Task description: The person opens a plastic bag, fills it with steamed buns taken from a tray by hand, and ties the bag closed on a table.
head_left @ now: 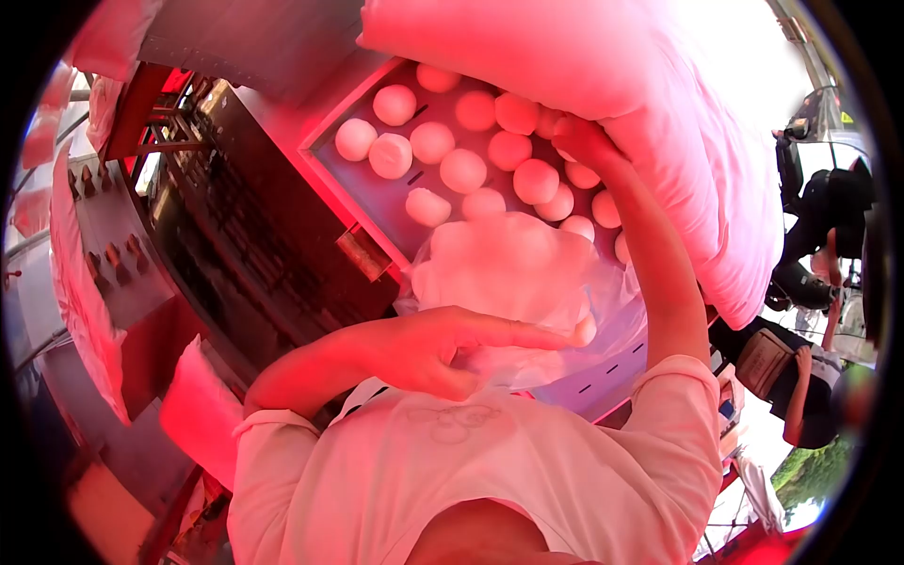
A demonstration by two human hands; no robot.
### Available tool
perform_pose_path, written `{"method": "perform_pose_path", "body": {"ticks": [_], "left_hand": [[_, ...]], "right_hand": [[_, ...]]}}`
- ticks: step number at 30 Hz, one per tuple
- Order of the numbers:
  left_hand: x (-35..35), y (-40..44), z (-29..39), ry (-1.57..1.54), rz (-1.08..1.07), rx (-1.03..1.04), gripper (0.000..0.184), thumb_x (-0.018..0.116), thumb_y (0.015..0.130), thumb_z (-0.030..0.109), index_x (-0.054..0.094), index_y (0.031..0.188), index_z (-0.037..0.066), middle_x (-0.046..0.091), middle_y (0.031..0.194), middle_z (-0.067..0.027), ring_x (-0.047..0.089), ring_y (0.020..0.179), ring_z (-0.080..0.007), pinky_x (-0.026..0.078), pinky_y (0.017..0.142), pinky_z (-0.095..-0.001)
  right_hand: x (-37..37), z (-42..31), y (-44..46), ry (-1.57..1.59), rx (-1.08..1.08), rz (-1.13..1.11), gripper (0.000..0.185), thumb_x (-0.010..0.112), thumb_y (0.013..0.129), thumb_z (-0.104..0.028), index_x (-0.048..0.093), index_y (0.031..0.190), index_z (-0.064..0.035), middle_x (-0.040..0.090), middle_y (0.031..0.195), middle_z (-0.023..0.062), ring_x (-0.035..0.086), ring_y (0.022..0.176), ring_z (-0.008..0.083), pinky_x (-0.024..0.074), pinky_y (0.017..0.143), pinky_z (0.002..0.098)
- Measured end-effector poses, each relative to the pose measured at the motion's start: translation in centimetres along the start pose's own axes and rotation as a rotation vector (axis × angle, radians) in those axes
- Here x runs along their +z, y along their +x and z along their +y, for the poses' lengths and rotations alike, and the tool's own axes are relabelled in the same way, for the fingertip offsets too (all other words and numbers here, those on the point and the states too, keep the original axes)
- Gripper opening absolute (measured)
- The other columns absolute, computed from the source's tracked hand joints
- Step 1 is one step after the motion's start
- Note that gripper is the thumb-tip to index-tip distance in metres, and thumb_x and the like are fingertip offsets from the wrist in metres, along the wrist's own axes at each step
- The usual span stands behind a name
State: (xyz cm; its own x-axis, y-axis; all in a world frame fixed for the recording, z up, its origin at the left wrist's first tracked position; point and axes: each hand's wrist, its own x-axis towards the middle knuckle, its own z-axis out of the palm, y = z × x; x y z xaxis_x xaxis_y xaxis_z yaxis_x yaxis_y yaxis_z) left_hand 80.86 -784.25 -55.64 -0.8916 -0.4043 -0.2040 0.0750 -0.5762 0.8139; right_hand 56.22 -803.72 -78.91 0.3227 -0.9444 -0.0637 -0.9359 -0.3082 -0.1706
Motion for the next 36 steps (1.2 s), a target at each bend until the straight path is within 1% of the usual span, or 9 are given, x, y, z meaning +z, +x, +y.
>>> {"method": "perform_pose_path", "body": {"ticks": [4, 10, 18, 21, 24, 28, 30, 33, 36], "left_hand": [[-0.4, 0.5, -1.4, -0.014, -0.025, 0.024, 0.084, 0.048, 0.067, -0.008, 0.033, 0.147, 0.012, 0.056, 0.118, 0.0036, 0.036, 0.061, -0.0031, 0.035, 0.055, -0.0197], [0.9, 0.8, -1.9, -0.062, -0.047, 0.048, 0.088, 0.049, 0.069, -0.008, 0.024, 0.150, 0.013, 0.051, 0.120, 0.0037, 0.038, 0.066, -0.0039, 0.038, 0.059, -0.0207], [2.8, 0.5, -0.3, -0.131, 0.045, -0.046, 0.084, 0.050, 0.071, -0.008, 0.027, 0.149, 0.014, 0.046, 0.132, 0.0022, 0.047, 0.084, -0.0028, 0.041, 0.069, -0.0192], [2.9, 0.5, -0.1, -0.160, 0.175, 0.099, 0.081, 0.053, 0.073, -0.005, 0.029, 0.148, 0.013, 0.043, 0.136, 0.0004, 0.047, 0.107, -0.0059, 0.042, 0.081, -0.0212], [2.8, 1.4, -1.3, -0.269, 0.185, 0.304, 0.079, 0.057, 0.074, -0.001, 0.031, 0.147, 0.011, 0.039, 0.141, -0.0023, 0.037, 0.127, -0.0119, 0.039, 0.093, -0.0259], [4.2, 2.0, -1.2, -0.213, 0.225, 0.215, 0.077, 0.060, 0.074, 0.001, 0.032, 0.146, 0.009, 0.034, 0.146, -0.0052, 0.034, 0.131, -0.0159, 0.037, 0.098, -0.0302], [5.6, 2.1, -0.8, -0.144, 0.230, 0.166, 0.078, 0.058, 0.073, -0.001, 0.032, 0.146, 0.009, 0.034, 0.146, -0.0046, 0.035, 0.127, -0.0135, 0.038, 0.095, -0.0289], [6.4, 1.4, -0.6, 0.138, 0.384, 0.113, 0.082, 0.057, 0.069, -0.002, 0.031, 0.146, 0.007, 0.040, 0.140, -0.0007, 0.046, 0.104, -0.0064, 0.042, 0.082, -0.0240], [6.6, -0.7, 0.8, 0.043, 0.415, -0.078, 0.080, 0.054, 0.065, -0.007, 0.039, 0.142, 0.004, 0.051, 0.129, -0.0032, 0.048, 0.096, -0.0064, 0.041, 0.079, -0.0219]], "right_hand": [[-1.7, -3.3, -2.3, 0.042, -0.306, 0.064, 0.031, 0.058, 0.087, -0.012, 0.057, 0.118, -0.0095, 0.063, 0.108, 0.0012, 0.058, 0.096, 0.0162, 0.0484, 0.077, 0.0322], [0.8, -6.9, 1.4, -0.104, -0.239, -0.156, 0.033, 0.061, 0.086, -0.013, 0.056, 0.119, -0.0098, 0.062, 0.108, 0.0013, 0.059, 0.094, 0.0160, 0.0495, 0.076, 0.0328], [-6.2, -1.2, -4.0, 0.335, -0.344, 0.249, 0.038, 0.064, 0.085, -0.013, 0.055, 0.121, -0.0102, 0.062, 0.109, 0.0015, 0.060, 0.092, 0.0157, 0.0508, 0.073, 0.0335], [-16.5, 1.1, -11.0, 1.048, 0.111, 0.102, 0.050, 0.068, 0.076, -0.006, 0.053, 0.123, -0.0090, 0.060, 0.110, 0.0037, 0.060, 0.092, 0.0165, 0.0501, 0.075, 0.0327], [-23.3, 3.7, -20.3, 1.624, 0.229, -0.237, 0.056, 0.069, 0.068, -0.002, 0.054, 0.121, -0.0063, 0.058, 0.109, 0.0031, 0.058, 0.092, 0.0151, 0.0483, 0.078, 0.0314], [-19.0, -1.2, -22.9, 1.218, 0.120, -0.921, 0.061, 0.075, 0.063, -0.004, 0.056, 0.121, -0.0054, 0.057, 0.105, 0.0028, 0.055, 0.089, 0.0114, 0.0466, 0.077, 0.0277], [-13.9, -6.4, -23.0, 1.023, 0.056, -0.437, 0.045, 0.074, 0.071, -0.009, 0.059, 0.114, -0.0062, 0.058, 0.101, 0.0096, 0.057, 0.081, 0.0180, 0.0476, 0.072, 0.0322], [-5.0, -12.2, -27.0, 0.621, -0.272, 0.165, 0.039, 0.074, 0.068, -0.017, 0.060, 0.103, -0.0118, 0.051, 0.110, 0.0128, 0.051, 0.103, 0.0319, 0.0433, 0.083, 0.0467], [-6.8, -15.2, -32.4, 0.644, -0.405, 0.029, 0.029, 0.071, 0.072, -0.014, 0.065, 0.101, -0.0135, 0.050, 0.130, 0.0082, 0.044, 0.121, 0.0315, 0.0358, 0.099, 0.0502]]}}
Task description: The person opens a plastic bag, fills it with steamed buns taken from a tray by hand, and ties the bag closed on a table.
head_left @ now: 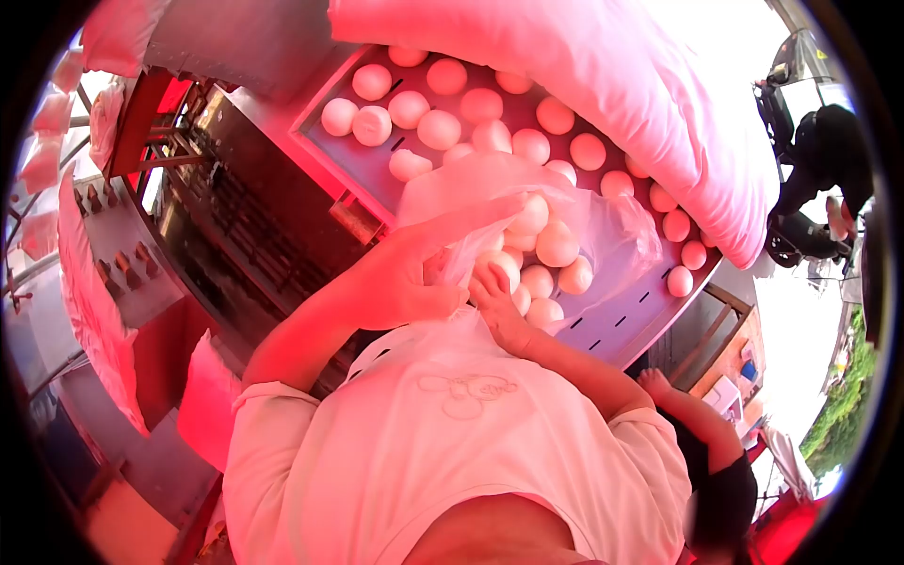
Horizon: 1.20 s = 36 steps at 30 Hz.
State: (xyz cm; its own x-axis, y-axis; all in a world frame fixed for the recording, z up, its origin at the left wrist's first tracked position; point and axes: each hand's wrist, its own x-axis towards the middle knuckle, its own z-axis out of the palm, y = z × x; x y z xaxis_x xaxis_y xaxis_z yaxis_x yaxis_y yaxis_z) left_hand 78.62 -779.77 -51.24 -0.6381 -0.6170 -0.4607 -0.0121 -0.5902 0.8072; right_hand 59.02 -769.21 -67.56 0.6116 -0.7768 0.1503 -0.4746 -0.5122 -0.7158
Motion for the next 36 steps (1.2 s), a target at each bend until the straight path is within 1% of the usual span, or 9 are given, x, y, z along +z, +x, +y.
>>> {"method": "perform_pose_path", "body": {"ticks": [5, 7, 9, 14, 16, 18, 24, 31, 36], "left_hand": [[-1.7, -1.6, -0.9, -0.013, -0.171, -0.034, 0.077, 0.051, 0.061, -0.010, 0.045, 0.137, 0.000, 0.051, 0.134, -0.0085, 0.044, 0.118, -0.0106, 0.037, 0.094, -0.0256], [-2.3, -1.3, -1.7, 0.067, -0.281, 0.069, 0.077, 0.050, 0.062, -0.010, 0.045, 0.138, 0.002, 0.053, 0.129, -0.0061, 0.041, 0.104, -0.0090, 0.036, 0.084, -0.0244], [-2.7, -0.7, -3.0, 0.216, -0.407, 0.251, 0.079, 0.048, 0.065, -0.008, 0.042, 0.142, 0.009, 0.060, 0.114, 0.0011, 0.038, 0.065, -0.0040, 0.036, 0.057, -0.0202], [-1.0, -0.6, -2.8, -0.022, -0.608, 0.097, 0.076, 0.050, 0.067, -0.008, 0.040, 0.141, 0.004, 0.044, 0.141, -0.0085, 0.034, 0.115, -0.0157, 0.032, 0.090, -0.0266], [-1.9, -0.7, -3.1, -0.034, -0.584, 0.134, 0.075, 0.050, 0.067, -0.007, 0.041, 0.141, 0.004, 0.043, 0.142, -0.0087, 0.034, 0.114, -0.0156, 0.032, 0.090, -0.0266], [-2.9, -0.8, -3.9, -0.018, -0.521, 0.211, 0.078, 0.050, 0.066, -0.006, 0.040, 0.142, 0.007, 0.051, 0.135, -0.0039, 0.039, 0.076, -0.0071, 0.037, 0.066, -0.0226], [-4.5, -0.2, -4.3, -0.076, -0.501, 0.190, 0.078, 0.051, 0.068, -0.004, 0.037, 0.144, 0.010, 0.049, 0.138, -0.0035, 0.042, 0.065, -0.0047, 0.040, 0.059, -0.0219], [-4.2, 0.0, -3.3, -0.021, -0.240, 0.301, 0.077, 0.052, 0.072, -0.004, 0.034, 0.146, 0.011, 0.054, 0.113, 0.0035, 0.041, 0.068, -0.0041, 0.037, 0.060, -0.0199], [-4.4, -0.9, -1.1, -0.393, -0.206, -0.009, 0.078, 0.053, 0.072, -0.004, 0.034, 0.146, 0.011, 0.050, 0.111, 0.0041, 0.042, 0.079, -0.0040, 0.037, 0.067, -0.0197]], "right_hand": [[-8.1, 1.6, -0.6, 0.994, 0.461, -0.499, 0.022, 0.064, 0.085, -0.005, 0.067, 0.106, -0.0059, 0.060, 0.121, 0.0064, 0.054, 0.115, 0.0182, 0.0434, 0.096, 0.0407], [-13.7, 4.2, 1.4, 1.071, 0.593, -0.207, 0.014, 0.061, 0.089, -0.007, 0.067, 0.093, 0.0036, 0.068, 0.088, 0.0095, 0.063, 0.084, 0.0142, 0.0488, 0.079, 0.0287], [-15.8, 7.1, 7.1, 0.705, 0.593, 0.271, 0.012, 0.058, 0.091, -0.008, 0.064, 0.092, 0.0025, 0.065, 0.082, 0.0060, 0.060, 0.076, 0.0099, 0.0473, 0.072, 0.0256], [-5.2, 19.5, 15.9, -0.491, -0.068, -0.287, 0.035, 0.061, 0.081, -0.009, 0.059, 0.115, -0.0131, 0.050, 0.127, 0.0085, 0.053, 0.109, 0.0250, 0.0511, 0.078, 0.0372], [-2.2, 20.4, 17.1, -0.803, -0.123, -0.450, 0.039, 0.061, 0.079, -0.008, 0.057, 0.117, -0.0131, 0.048, 0.128, 0.0080, 0.049, 0.115, 0.0271, 0.0521, 0.076, 0.0402], [0.0, 20.1, 17.8, -0.921, -0.020, -0.553, 0.041, 0.061, 0.077, -0.007, 0.054, 0.117, -0.0109, 0.048, 0.126, 0.0072, 0.045, 0.119, 0.0274, 0.0528, 0.074, 0.0419], [0.9, 20.8, 19.4, -0.532, -0.097, -0.045, 0.045, 0.067, 0.073, -0.016, 0.053, 0.115, -0.0080, 0.053, 0.117, 0.0095, 0.056, 0.102, 0.0278, 0.0521, 0.070, 0.0394], [1.4, 13.5, 28.7, -0.363, 0.628, -0.700, 0.036, 0.067, 0.076, -0.030, 0.059, 0.104, -0.0081, 0.064, 0.086, 0.0070, 0.063, 0.081, 0.0223, 0.0493, 0.072, 0.0382], [-6.1, 16.1, 23.7, -0.081, 0.524, -0.163, 0.040, 0.069, 0.075, -0.029, 0.059, 0.106, -0.0053, 0.066, 0.091, 0.0078, 0.064, 0.086, 0.0217, 0.0495, 0.075, 0.0342]]}}
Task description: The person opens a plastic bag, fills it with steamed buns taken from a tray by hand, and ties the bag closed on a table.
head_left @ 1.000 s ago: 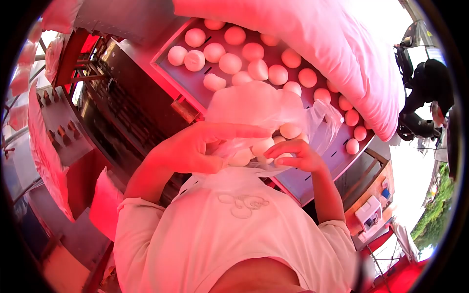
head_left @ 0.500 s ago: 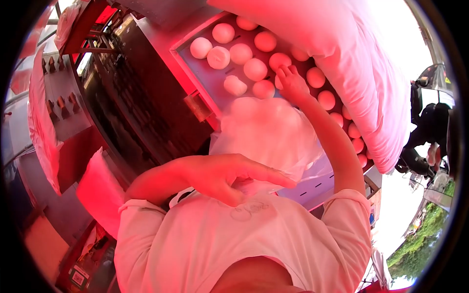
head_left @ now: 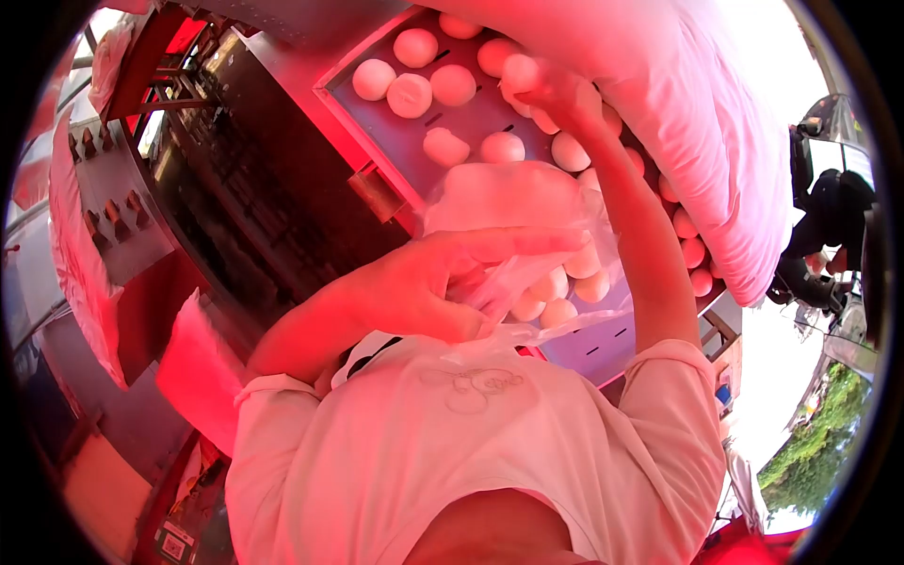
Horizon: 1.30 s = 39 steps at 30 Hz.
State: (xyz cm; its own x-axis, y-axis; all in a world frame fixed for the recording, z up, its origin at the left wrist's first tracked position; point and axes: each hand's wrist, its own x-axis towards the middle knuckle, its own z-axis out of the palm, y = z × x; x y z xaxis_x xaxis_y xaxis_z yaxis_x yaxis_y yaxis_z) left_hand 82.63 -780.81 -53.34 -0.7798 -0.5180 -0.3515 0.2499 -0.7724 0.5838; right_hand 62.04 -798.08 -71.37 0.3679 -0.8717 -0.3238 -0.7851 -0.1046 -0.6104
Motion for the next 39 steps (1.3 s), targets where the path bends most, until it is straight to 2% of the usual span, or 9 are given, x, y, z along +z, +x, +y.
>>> {"method": "perform_pose_path", "body": {"ticks": [5, 8, 11, 14, 17, 20, 24, 30, 39], "left_hand": [[-0.5, 2.4, -0.8, 0.039, 0.071, 0.244, 0.077, 0.057, 0.072, -0.001, 0.034, 0.145, 0.007, 0.050, 0.112, 0.0023, 0.046, 0.094, -0.0053, 0.040, 0.075, -0.0208], [0.6, 3.7, -0.7, 0.066, 0.082, 0.298, 0.077, 0.059, 0.073, 0.000, 0.033, 0.145, 0.005, 0.047, 0.122, -0.0001, 0.045, 0.108, -0.0076, 0.042, 0.080, -0.0217], [1.4, 4.4, -0.9, 0.100, 0.098, 0.324, 0.075, 0.059, 0.074, 0.001, 0.033, 0.145, 0.005, 0.038, 0.141, -0.0026, 0.039, 0.124, -0.0104, 0.041, 0.084, -0.0219], [1.1, 4.1, -1.4, 0.195, 0.142, 0.329, 0.072, 0.057, 0.073, 0.001, 0.039, 0.142, 0.007, 0.040, 0.140, -0.0023, 0.040, 0.122, -0.0106, 0.041, 0.083, -0.0211], [1.4, 2.4, -1.4, 0.306, 0.067, 0.121, 0.073, 0.054, 0.070, -0.003, 0.041, 0.141, 0.007, 0.046, 0.135, -0.0033, 0.050, 0.107, -0.0087, 0.042, 0.074, -0.0204], [1.8, 1.1, -1.7, 0.336, -0.078, -0.072, 0.076, 0.053, 0.068, -0.007, 0.039, 0.142, 0.005, 0.044, 0.123, -0.0028, 0.046, 0.090, -0.0068, 0.040, 0.064, -0.0211], [3.1, 2.2, -3.3, 0.390, -0.287, -0.042, 0.075, 0.055, 0.070, 0.000, 0.039, 0.143, 0.008, 0.052, 0.078, 0.0008, 0.038, 0.060, -0.0071, 0.037, 0.058, -0.0241], [1.6, 2.3, -3.9, 0.386, -0.317, 0.006, 0.074, 0.053, 0.076, -0.001, 0.032, 0.146, 0.008, 0.033, 0.151, -0.0079, 0.052, 0.085, -0.0079, 0.043, 0.065, -0.0240], [-1.7, 2.3, -3.7, 0.299, -0.381, 0.064, 0.080, 0.055, 0.072, 0.001, 0.029, 0.147, 0.008, 0.040, 0.133, -0.0075, 0.054, 0.090, -0.0126, 0.044, 0.076, -0.0273]], "right_hand": [[-14.9, -0.5, -17.7, 0.924, 0.080, -0.130, 0.065, 0.074, 0.065, -0.012, 0.054, 0.125, 0.0029, 0.063, 0.112, 0.0103, 0.062, 0.103, 0.0203, 0.0467, 0.093, 0.0298], [-10.5, 0.5, -23.0, 0.397, 0.001, -0.426, 0.075, 0.083, 0.058, -0.010, 0.055, 0.128, -0.0041, 0.064, 0.112, 0.0103, 0.059, 0.108, 0.0207, 0.0436, 0.095, 0.0350], [2.6, 0.5, -25.7, 0.038, -0.170, 0.238, 0.065, 0.082, 0.060, -0.012, 0.059, 0.122, -0.0083, 0.049, 0.133, 0.0134, 0.040, 0.128, 0.0367, 0.0400, 0.100, 0.0469], [9.7, 0.4, -31.2, 0.030, -0.498, -0.056, 0.049, 0.073, 0.070, -0.007, 0.061, 0.117, -0.0070, 0.040, 0.142, 0.0121, 0.023, 0.139, 0.0390, 0.0353, 0.105, 0.0492], [2.5, 0.1, -30.0, 0.488, -0.446, -0.445, 0.021, 0.064, 0.081, -0.002, 0.067, 0.102, -0.0025, 0.052, 0.132, 0.0133, 0.039, 0.132, 0.0310, 0.0404, 0.101, 0.0435], [-5.8, 2.3, -24.3, 0.948, 0.040, -0.163, 0.013, 0.058, 0.090, -0.007, 0.066, 0.095, 0.0022, 0.067, 0.088, 0.0072, 0.062, 0.089, 0.0155, 0.0499, 0.078, 0.0310], [-4.2, -0.1, -10.0, 0.342, -0.228, -0.092, 0.031, 0.063, 0.089, -0.026, 0.060, 0.111, -0.0032, 0.057, 0.115, 0.0146, 0.059, 0.101, 0.0231, 0.0498, 0.080, 0.0371], [12.8, 3.3, 0.6, -0.428, -0.209, -0.301, 0.076, 0.074, 0.070, -0.047, 0.049, 0.128, -0.0049, 0.055, 0.117, 0.0220, 0.054, 0.111, 0.0391, 0.0479, 0.086, 0.0454], [10.6, -3.1, 0.4, -0.353, -0.534, -0.320, 0.053, 0.061, 0.077, -0.024, 0.050, 0.129, -0.0203, 0.043, 0.133, 0.0139, 0.055, 0.102, 0.0377, 0.0491, 0.081, 0.0475]]}}
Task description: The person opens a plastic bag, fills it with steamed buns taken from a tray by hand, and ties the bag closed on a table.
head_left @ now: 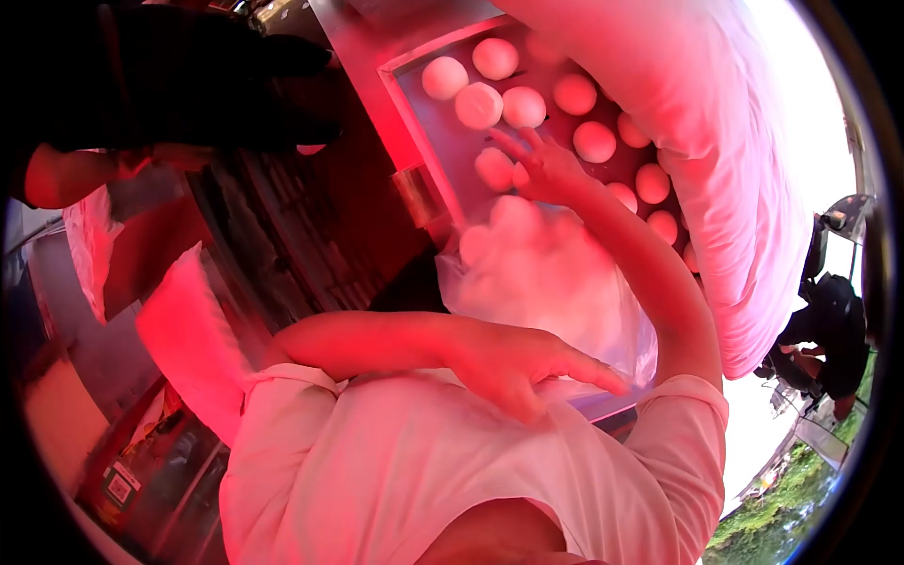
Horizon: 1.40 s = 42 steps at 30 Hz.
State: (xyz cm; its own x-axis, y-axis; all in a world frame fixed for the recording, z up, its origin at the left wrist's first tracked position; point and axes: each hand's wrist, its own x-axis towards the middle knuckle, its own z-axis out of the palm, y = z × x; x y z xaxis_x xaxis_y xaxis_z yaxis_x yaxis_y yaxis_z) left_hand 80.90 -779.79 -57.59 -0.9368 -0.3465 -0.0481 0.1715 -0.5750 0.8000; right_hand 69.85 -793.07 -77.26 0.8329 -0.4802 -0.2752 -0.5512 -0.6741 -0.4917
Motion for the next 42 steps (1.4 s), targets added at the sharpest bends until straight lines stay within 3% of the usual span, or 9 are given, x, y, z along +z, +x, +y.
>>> {"method": "perform_pose_path", "body": {"ticks": [3, 6, 8, 13, 18, 24, 29, 33, 42], "left_hand": [[0.2, 0.1, -0.7, 0.112, 0.157, 0.137, 0.087, 0.059, 0.066, 0.004, 0.029, 0.147, 0.008, 0.058, 0.093, -0.0063, 0.047, 0.070, -0.0115, 0.042, 0.066, -0.0286], [-0.1, -0.7, 0.5, 0.059, 0.152, 0.013, 0.084, 0.057, 0.067, 0.001, 0.029, 0.147, 0.006, 0.057, 0.099, -0.0053, 0.050, 0.075, -0.0115, 0.043, 0.069, -0.0287], [0.4, -0.9, 1.3, -0.081, 0.144, -0.033, 0.082, 0.056, 0.069, 0.000, 0.029, 0.147, 0.006, 0.055, 0.114, -0.0054, 0.053, 0.085, -0.0119, 0.044, 0.077, -0.0282], [0.1, 0.1, 1.5, -0.425, 0.177, 0.203, 0.080, 0.059, 0.073, 0.003, 0.029, 0.147, 0.005, 0.045, 0.136, -0.0014, 0.052, 0.099, -0.0112, 0.039, 0.091, -0.0261], [0.2, 2.1, 3.2, -0.472, 0.349, 0.232, 0.081, 0.067, 0.070, 0.007, 0.033, 0.143, 0.000, 0.044, 0.140, -0.0090, 0.046, 0.124, -0.0199, 0.038, 0.101, -0.0322], [1.6, 3.4, 3.2, -0.212, 0.467, 0.220, 0.072, 0.063, 0.074, 0.005, 0.036, 0.141, 0.002, 0.046, 0.136, -0.0095, 0.048, 0.122, -0.0201, 0.041, 0.099, -0.0306], [2.0, 1.8, 4.4, -0.222, 0.563, 0.195, 0.076, 0.061, 0.070, 0.003, 0.036, 0.141, -0.002, 0.049, 0.135, -0.0113, 0.049, 0.122, -0.0190, 0.040, 0.100, -0.0302], [1.4, 2.9, 5.6, -0.205, 0.538, 0.184, 0.073, 0.057, 0.068, 0.002, 0.040, 0.139, -0.003, 0.052, 0.132, -0.0128, 0.053, 0.117, -0.0195, 0.041, 0.099, -0.0300], [0.3, 4.0, 7.5, -0.070, 0.219, -0.191, 0.077, 0.053, 0.061, -0.002, 0.040, 0.137, -0.007, 0.048, 0.137, -0.0138, 0.049, 0.073, -0.0076, 0.039, 0.066, -0.0219]], "right_hand": [[1.6, -1.0, 1.5, -0.286, -0.402, -0.053, 0.041, 0.055, 0.083, -0.024, 0.054, 0.123, -0.0261, 0.045, 0.132, 0.0104, 0.055, 0.100, 0.0354, 0.0490, 0.080, 0.0462], [0.3, -2.4, 2.5, -0.244, -0.336, -0.456, 0.049, 0.056, 0.084, -0.015, 0.049, 0.130, -0.0288, 0.044, 0.141, 0.0072, 0.047, 0.125, 0.0341, 0.0460, 0.090, 0.0479], [3.9, 3.6, 2.2, -0.087, -0.492, -0.220, 0.045, 0.057, 0.082, -0.013, 0.053, 0.125, -0.0263, 0.047, 0.137, 0.0061, 0.048, 0.123, 0.0315, 0.0470, 0.089, 0.0460], [-13.2, 2.2, -10.9, 0.793, 0.443, 0.491, 0.069, 0.071, 0.064, -0.008, 0.050, 0.130, -0.0143, 0.056, 0.119, 0.0132, 0.057, 0.106, 0.0282, 0.0480, 0.087, 0.0377], [-13.6, -0.3, -32.3, 1.396, 0.257, 0.583, 0.098, 0.080, 0.040, -0.015, 0.046, 0.131, -0.0018, 0.053, 0.126, 0.0177, 0.052, 0.118, 0.0326, 0.0416, 0.100, 0.0431], [-0.4, -10.0, -26.4, 0.597, 0.353, 0.512, 0.078, 0.078, 0.073, -0.018, 0.040, 0.140, -0.0107, 0.041, 0.138, 0.0165, 0.039, 0.129, 0.0314, 0.0347, 0.104, 0.0412], [4.4, -8.5, -31.5, 1.289, 0.695, 0.855, 0.084, 0.077, 0.073, -0.021, 0.032, 0.144, -0.0107, 0.041, 0.137, 0.0184, 0.041, 0.127, 0.0338, 0.0368, 0.103, 0.0423], [4.0, -4.9, -37.3, 0.270, 1.120, 0.502, 0.086, 0.078, 0.071, -0.022, 0.032, 0.143, -0.0085, 0.041, 0.137, 0.0261, 0.041, 0.126, 0.0394, 0.0374, 0.102, 0.0445], [-0.5, -15.2, -44.5, 0.823, 0.269, -0.274, 0.044, 0.062, 0.088, -0.018, 0.052, 0.128, -0.0028, 0.052, 0.127, 0.0270, 0.055, 0.115, 0.0341, 0.0472, 0.092, 0.0404]]}}
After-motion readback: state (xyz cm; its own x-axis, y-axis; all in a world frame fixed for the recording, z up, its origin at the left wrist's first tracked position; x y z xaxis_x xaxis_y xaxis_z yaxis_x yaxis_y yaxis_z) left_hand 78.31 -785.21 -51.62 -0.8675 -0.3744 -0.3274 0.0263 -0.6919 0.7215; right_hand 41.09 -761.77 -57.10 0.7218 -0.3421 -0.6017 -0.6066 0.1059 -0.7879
